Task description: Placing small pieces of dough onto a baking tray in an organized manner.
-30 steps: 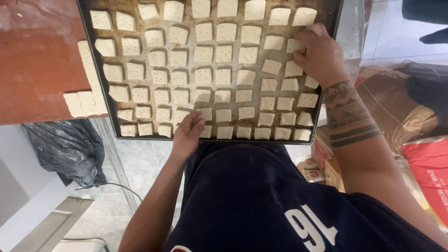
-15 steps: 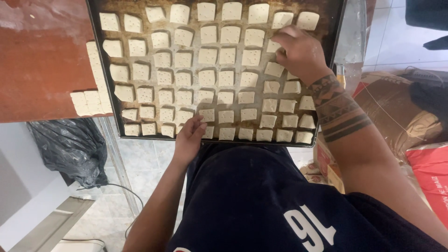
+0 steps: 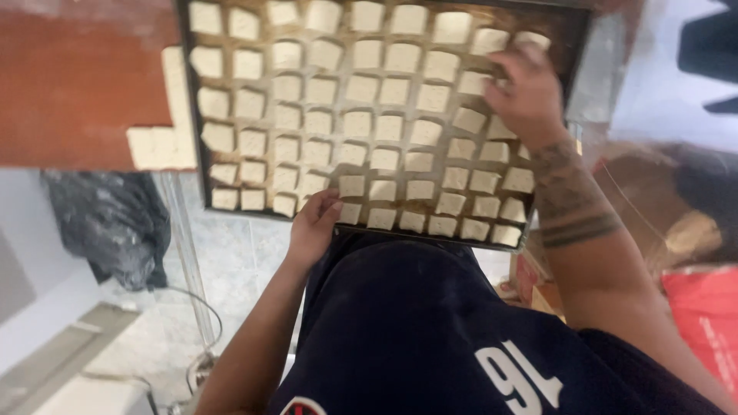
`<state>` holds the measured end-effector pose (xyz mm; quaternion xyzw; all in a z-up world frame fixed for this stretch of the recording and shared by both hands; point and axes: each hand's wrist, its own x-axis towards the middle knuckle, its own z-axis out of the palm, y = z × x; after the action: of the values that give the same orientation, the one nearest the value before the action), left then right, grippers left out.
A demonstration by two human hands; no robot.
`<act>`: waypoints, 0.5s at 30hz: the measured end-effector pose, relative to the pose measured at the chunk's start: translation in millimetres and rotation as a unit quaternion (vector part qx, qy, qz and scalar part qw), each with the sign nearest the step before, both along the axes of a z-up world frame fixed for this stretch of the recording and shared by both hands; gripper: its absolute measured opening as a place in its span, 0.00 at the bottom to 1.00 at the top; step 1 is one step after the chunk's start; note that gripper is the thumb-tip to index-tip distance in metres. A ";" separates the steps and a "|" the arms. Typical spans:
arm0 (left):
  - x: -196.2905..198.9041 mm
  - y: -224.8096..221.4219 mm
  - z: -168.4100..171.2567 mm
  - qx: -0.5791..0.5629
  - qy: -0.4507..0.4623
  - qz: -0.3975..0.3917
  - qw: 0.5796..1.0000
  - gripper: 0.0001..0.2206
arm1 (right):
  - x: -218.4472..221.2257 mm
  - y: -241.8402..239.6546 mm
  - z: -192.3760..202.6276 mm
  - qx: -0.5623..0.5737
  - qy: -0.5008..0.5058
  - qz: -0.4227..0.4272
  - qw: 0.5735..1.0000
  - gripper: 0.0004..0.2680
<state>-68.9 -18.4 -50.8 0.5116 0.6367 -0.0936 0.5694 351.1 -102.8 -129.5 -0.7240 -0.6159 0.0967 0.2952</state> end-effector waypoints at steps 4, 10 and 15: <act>-41.7 5.3 -30.4 0.084 0.012 -0.013 0.996 0.15 | -13.5 -16.6 25.8 0.020 0.031 -0.009 0.999 0.11; -136.3 81.6 -86.6 0.352 -0.011 -0.077 0.933 0.14 | -61.9 -60.1 59.8 -0.062 0.041 -0.134 0.988 0.04; -226.3 186.0 -139.0 0.451 0.087 0.002 0.888 0.15 | -104.4 -93.6 54.1 -0.076 0.050 -0.181 0.979 0.06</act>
<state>-295.2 167.6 -189.8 0.7017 0.6582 0.1610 0.2202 246.7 -196.4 -75.4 -0.8380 -0.4501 0.1245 0.2822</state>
